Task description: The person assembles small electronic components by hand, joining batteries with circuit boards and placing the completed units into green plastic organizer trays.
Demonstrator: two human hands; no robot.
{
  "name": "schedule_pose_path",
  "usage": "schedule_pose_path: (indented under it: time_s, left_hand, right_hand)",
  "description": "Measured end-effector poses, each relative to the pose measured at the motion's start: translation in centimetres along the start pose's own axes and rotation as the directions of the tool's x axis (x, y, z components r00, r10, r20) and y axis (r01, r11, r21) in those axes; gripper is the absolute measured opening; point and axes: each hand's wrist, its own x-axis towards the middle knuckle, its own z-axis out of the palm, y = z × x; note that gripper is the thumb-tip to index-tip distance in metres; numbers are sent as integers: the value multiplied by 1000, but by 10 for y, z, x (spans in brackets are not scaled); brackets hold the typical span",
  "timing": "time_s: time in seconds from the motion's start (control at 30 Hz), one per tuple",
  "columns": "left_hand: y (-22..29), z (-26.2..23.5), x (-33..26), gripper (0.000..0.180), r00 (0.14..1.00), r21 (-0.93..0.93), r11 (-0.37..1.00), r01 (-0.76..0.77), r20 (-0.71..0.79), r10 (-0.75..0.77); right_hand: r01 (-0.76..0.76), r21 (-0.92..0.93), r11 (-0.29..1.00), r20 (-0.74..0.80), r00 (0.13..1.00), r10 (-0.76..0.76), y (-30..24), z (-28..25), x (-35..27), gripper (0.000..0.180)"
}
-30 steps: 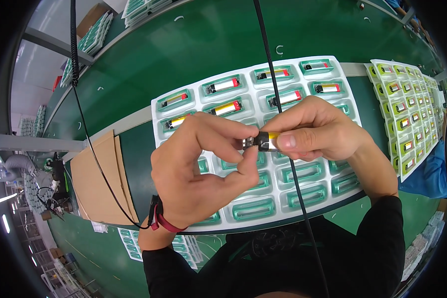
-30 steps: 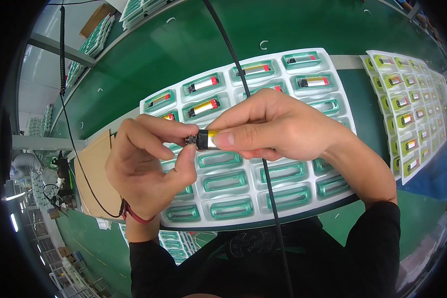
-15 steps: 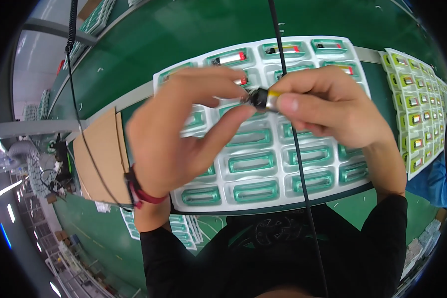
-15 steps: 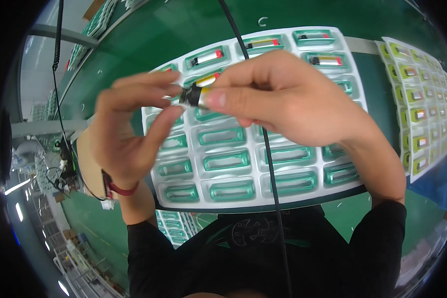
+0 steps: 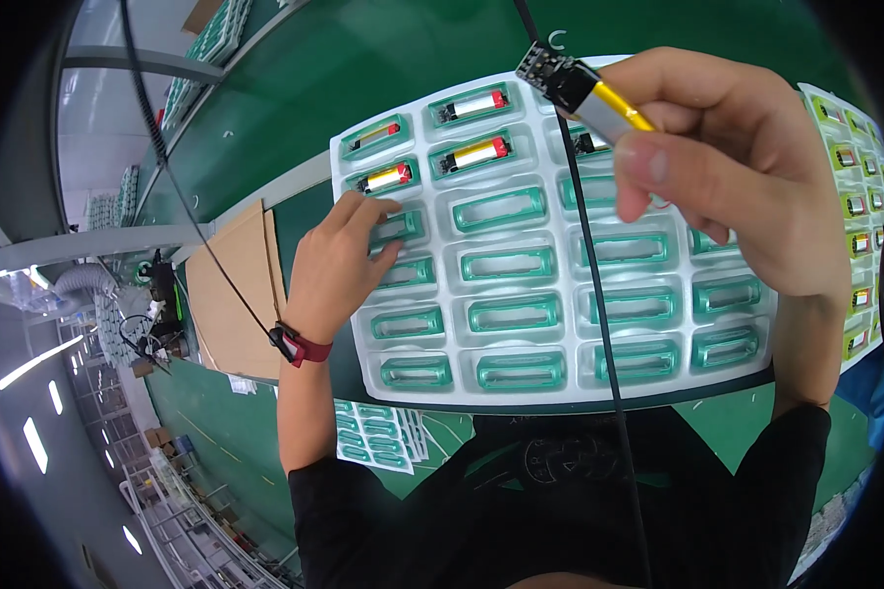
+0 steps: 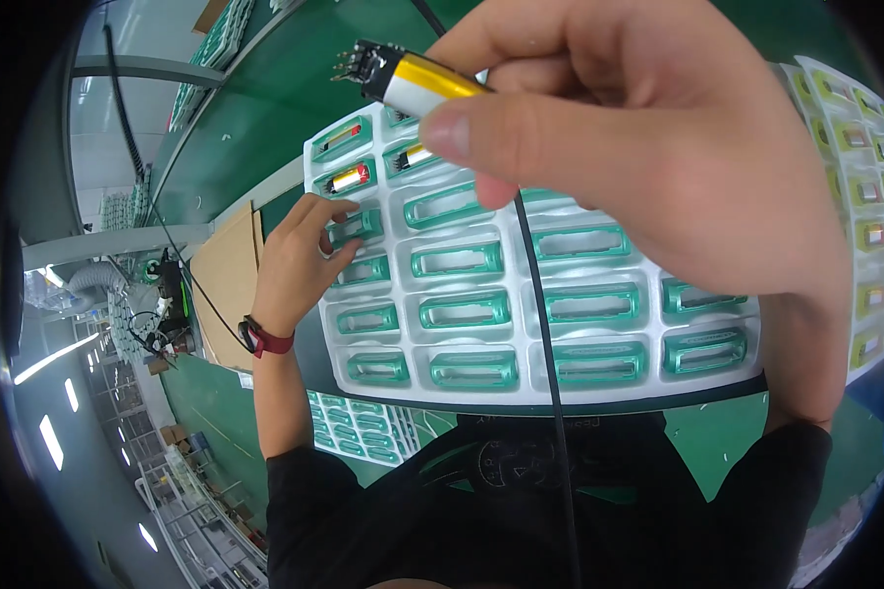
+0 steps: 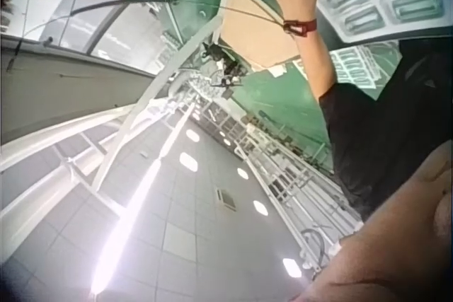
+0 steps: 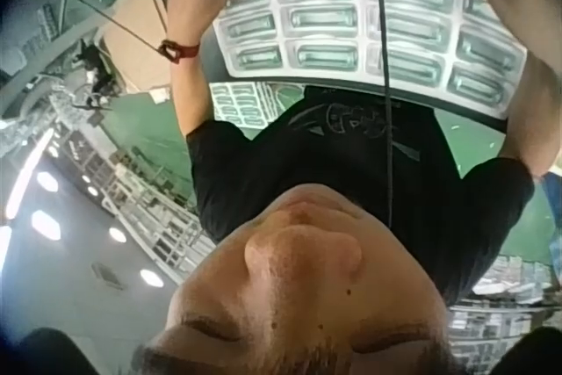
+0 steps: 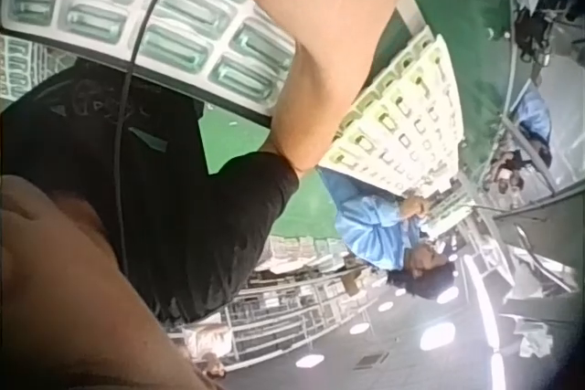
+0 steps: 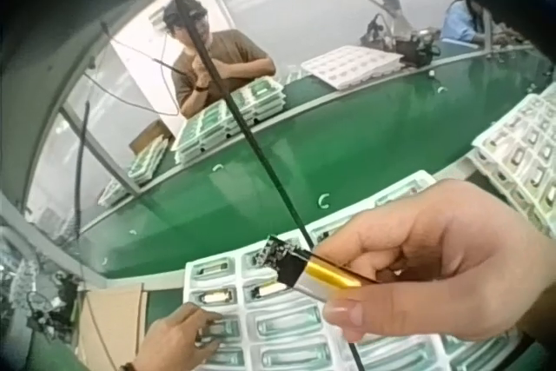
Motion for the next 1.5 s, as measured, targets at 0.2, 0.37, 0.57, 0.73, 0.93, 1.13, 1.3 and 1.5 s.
schedule_pose_path:
  time_s: [0.2,0.37,0.57,0.73,0.93,1.13,1.3,1.5]
  left_hand:
    - [11,-17,-2,32,995,-145,985,96,3,-97]
    - [9,-35,-5,49,951,-852,437,-288,-310,23]
    - [51,-25,39,64,923,-917,-349,-194,-291,252]
    - [76,-24,63,76,991,-974,-215,-70,-92,95]
    - [79,-21,66,55,925,-946,-311,-89,-194,326]
    - [78,-11,71,43,862,-802,316,-506,-476,173]
    - [84,-9,63,42,877,-806,348,-480,-447,175]
    - [83,-2,64,41,868,-809,313,-497,-469,164]
  right_hand:
    - [-176,275,945,81,984,159,9,-13,14,29]
    - [-179,379,908,146,980,132,4,-14,16,28]
    - [-197,346,918,199,971,133,1,-13,11,35]
    - [-115,409,905,120,990,72,-7,-22,8,39]
    - [-44,354,934,-37,997,61,-17,-38,1,33]
    - [-95,148,984,-96,989,110,-18,-11,2,25]
    - [71,-190,979,-166,981,-104,-2,7,2,26]
    - [69,-240,968,-174,978,-112,1,12,2,26]
